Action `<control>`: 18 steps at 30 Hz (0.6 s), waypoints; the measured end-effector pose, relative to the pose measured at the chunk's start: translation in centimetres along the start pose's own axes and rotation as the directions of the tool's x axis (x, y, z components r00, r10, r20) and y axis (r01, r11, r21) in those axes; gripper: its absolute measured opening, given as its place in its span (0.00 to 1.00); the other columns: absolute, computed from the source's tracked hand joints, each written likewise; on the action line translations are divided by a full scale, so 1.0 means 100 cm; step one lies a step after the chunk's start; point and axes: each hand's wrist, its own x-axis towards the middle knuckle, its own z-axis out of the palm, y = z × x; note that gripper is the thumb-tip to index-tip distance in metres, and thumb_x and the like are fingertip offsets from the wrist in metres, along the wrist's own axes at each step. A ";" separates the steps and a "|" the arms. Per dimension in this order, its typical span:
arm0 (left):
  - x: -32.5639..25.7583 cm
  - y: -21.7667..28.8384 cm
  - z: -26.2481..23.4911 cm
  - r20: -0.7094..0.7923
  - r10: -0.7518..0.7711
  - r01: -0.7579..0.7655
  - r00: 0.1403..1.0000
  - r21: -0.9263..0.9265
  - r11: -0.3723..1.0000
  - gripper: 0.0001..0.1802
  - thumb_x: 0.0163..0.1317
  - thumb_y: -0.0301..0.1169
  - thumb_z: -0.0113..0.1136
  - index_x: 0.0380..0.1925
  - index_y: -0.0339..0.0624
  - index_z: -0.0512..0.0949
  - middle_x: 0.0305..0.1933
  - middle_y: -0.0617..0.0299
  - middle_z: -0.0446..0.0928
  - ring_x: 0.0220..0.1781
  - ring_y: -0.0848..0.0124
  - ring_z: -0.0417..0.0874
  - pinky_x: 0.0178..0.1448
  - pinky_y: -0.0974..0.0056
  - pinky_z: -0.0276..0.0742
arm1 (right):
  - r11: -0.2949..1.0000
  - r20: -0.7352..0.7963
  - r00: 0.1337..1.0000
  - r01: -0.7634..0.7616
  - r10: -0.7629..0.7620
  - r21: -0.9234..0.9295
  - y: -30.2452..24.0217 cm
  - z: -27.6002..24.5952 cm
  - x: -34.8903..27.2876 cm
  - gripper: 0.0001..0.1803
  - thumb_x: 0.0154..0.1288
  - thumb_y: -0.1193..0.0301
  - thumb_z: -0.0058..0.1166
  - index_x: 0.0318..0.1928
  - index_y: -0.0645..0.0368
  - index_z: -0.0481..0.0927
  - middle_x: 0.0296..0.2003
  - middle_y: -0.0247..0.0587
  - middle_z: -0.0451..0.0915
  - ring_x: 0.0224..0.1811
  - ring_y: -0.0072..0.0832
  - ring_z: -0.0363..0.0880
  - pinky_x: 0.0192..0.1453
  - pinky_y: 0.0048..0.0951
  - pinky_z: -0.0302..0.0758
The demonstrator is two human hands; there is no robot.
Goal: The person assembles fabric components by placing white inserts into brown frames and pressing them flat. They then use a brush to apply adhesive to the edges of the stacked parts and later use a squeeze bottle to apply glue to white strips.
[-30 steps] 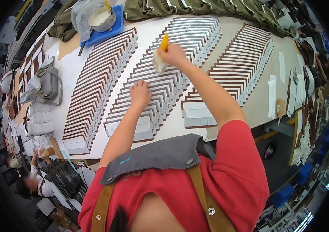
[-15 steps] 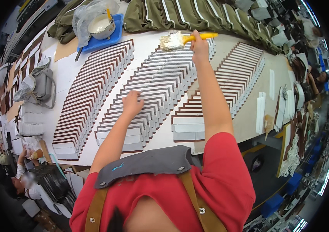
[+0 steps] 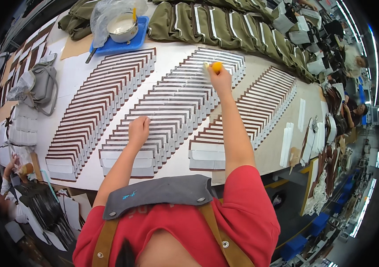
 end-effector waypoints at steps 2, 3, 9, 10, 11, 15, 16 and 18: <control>0.011 0.002 0.009 0.004 0.048 -0.048 0.999 0.067 0.997 0.10 0.61 0.32 0.50 0.28 0.38 0.76 0.24 0.56 0.76 0.29 0.57 0.76 0.37 0.54 0.68 | 0.992 0.081 0.996 0.014 -0.024 0.127 0.003 -0.003 0.009 0.07 0.59 0.69 0.57 0.34 0.60 0.79 0.27 0.33 0.79 0.27 0.20 0.73 0.34 0.20 0.70; 0.019 0.008 0.012 0.026 0.044 -0.046 0.999 0.085 0.995 0.11 0.61 0.33 0.48 0.28 0.38 0.76 0.26 0.56 0.76 0.32 0.57 0.76 0.39 0.53 0.67 | 0.974 0.100 0.992 0.059 -0.082 0.221 0.002 -0.006 0.015 0.08 0.58 0.69 0.58 0.33 0.61 0.79 0.28 0.33 0.79 0.26 0.19 0.73 0.34 0.20 0.70; 0.093 0.033 0.061 0.110 0.304 -0.319 0.946 0.152 0.936 0.08 0.55 0.31 0.52 0.33 0.41 0.76 0.39 0.59 0.74 0.44 0.60 0.74 0.48 0.54 0.65 | 0.953 0.254 0.966 -0.122 0.050 0.278 -0.015 0.022 0.050 0.09 0.58 0.66 0.58 0.34 0.59 0.80 0.22 0.29 0.76 0.23 0.15 0.71 0.27 0.17 0.67; 0.104 0.038 0.071 0.064 0.376 -0.381 0.924 0.192 0.904 0.09 0.54 0.31 0.53 0.34 0.41 0.76 0.40 0.59 0.74 0.45 0.61 0.74 0.48 0.55 0.65 | 0.915 0.298 0.952 -0.177 0.066 0.363 -0.011 0.030 0.058 0.10 0.58 0.66 0.58 0.34 0.59 0.80 0.23 0.29 0.76 0.20 0.14 0.70 0.24 0.16 0.66; 0.114 0.042 0.078 0.108 0.371 -0.387 0.922 0.241 0.890 0.09 0.54 0.30 0.53 0.35 0.41 0.76 0.40 0.59 0.74 0.45 0.62 0.74 0.49 0.56 0.65 | 0.903 0.352 0.933 -0.211 0.072 0.375 -0.007 0.038 0.064 0.10 0.58 0.66 0.58 0.34 0.59 0.80 0.23 0.29 0.76 0.19 0.14 0.69 0.23 0.16 0.66; 0.136 0.049 0.094 0.259 0.325 -0.407 0.909 0.396 0.823 0.11 0.51 0.29 0.54 0.35 0.40 0.76 0.40 0.59 0.73 0.47 0.64 0.73 0.51 0.59 0.63 | 0.946 0.331 0.938 -0.198 0.107 0.255 0.018 0.057 0.093 0.09 0.56 0.67 0.59 0.33 0.59 0.80 0.20 0.29 0.75 0.17 0.13 0.67 0.21 0.16 0.64; 0.137 0.050 0.096 0.292 0.313 -0.415 0.904 0.422 0.806 0.11 0.50 0.28 0.54 0.36 0.40 0.76 0.40 0.59 0.73 0.47 0.65 0.73 0.52 0.59 0.63 | 0.954 0.290 0.952 -0.177 0.103 0.242 0.027 0.057 0.102 0.09 0.56 0.67 0.59 0.32 0.59 0.80 0.19 0.28 0.75 0.17 0.13 0.67 0.21 0.16 0.64; 0.135 0.046 0.097 0.275 0.312 -0.407 0.909 0.434 0.804 0.11 0.50 0.28 0.53 0.35 0.39 0.76 0.39 0.60 0.73 0.46 0.65 0.73 0.51 0.58 0.62 | 0.966 0.251 0.967 -0.103 0.041 0.237 0.017 0.060 0.108 0.08 0.56 0.68 0.58 0.31 0.61 0.80 0.18 0.27 0.75 0.18 0.14 0.68 0.22 0.19 0.65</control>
